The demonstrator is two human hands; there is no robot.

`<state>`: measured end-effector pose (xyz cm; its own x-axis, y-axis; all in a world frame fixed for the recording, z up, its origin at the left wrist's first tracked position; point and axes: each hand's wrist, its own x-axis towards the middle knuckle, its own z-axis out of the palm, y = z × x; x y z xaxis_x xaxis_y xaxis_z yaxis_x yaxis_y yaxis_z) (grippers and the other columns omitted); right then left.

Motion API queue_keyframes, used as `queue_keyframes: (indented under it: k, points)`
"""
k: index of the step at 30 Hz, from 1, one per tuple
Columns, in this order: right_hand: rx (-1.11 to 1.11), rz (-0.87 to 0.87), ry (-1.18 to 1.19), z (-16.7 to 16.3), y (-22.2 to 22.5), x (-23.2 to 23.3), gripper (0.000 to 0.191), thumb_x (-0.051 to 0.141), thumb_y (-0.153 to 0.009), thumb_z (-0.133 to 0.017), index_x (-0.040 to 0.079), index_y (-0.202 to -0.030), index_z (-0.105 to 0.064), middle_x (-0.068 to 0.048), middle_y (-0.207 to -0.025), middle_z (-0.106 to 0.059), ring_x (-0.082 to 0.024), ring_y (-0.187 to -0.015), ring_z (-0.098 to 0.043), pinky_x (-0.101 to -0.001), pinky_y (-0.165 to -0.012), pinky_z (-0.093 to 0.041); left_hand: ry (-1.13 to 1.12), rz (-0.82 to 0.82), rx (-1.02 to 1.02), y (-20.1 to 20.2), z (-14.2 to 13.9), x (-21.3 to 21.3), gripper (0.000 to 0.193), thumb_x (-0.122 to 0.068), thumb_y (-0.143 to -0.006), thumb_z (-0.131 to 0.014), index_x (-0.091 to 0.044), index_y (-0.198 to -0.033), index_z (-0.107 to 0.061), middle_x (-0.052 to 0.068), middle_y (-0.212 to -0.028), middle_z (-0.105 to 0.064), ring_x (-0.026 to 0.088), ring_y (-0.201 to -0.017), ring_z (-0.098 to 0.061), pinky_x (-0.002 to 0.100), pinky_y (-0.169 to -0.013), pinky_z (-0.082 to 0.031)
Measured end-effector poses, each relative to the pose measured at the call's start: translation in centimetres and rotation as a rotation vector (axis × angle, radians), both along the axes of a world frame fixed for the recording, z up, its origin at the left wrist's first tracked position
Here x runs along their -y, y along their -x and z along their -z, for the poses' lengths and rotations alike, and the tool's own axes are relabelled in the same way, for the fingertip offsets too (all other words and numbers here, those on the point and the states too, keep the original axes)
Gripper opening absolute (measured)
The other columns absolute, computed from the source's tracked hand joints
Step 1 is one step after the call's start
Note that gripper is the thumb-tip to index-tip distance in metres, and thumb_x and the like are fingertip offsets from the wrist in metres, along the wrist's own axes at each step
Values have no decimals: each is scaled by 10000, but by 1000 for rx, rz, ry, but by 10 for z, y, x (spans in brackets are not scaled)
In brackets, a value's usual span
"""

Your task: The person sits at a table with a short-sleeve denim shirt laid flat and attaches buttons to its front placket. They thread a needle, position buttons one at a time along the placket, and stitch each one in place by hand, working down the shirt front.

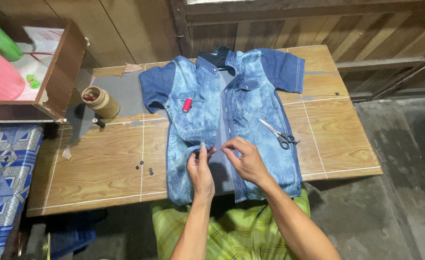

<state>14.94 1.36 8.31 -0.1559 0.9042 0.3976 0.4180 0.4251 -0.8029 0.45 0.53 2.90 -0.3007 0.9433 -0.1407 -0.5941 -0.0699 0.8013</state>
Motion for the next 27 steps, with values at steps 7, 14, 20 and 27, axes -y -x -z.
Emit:
queue_keyframes:
  k: [7,14,20,27]
  points:
    - [-168,-59,220,-12,3,-4,121,113,-982,-655,10,-1030,-696,-69,-844,-737,-103,-766,-666,-280,-688,-537,214,173,-34,1,14,10,413,-382,-1011,-529,-40,-892,-726,52,-860,-738,126,-780,-653,277,-742,-500]
    - [-82,14,281,-28,1,-9,132,137,-969,-669,27,-1024,-715,-45,-697,-670,-73,-581,-557,-273,-533,-457,59,-64,-724,2,-2,30,311,-320,-987,-628,-26,-887,-641,76,-787,-593,216,-734,-566,359,-695,-456]
    - [-73,-30,179,-33,5,-8,106,114,-977,-663,25,-1022,-701,-53,-686,-638,-79,-596,-523,-272,-541,-448,-380,-236,-1369,11,-58,9,312,-134,-790,-813,-96,-1098,-785,45,-981,-664,234,-927,-596,399,-866,-439]
    - [-59,-4,83,-25,3,-7,82,77,-970,-645,20,-1016,-681,-76,-731,-662,-88,-649,-639,-287,-594,-500,-277,-223,-1406,13,-55,1,231,-209,-809,-846,-179,-1037,-818,-16,-922,-677,203,-911,-593,383,-888,-422]
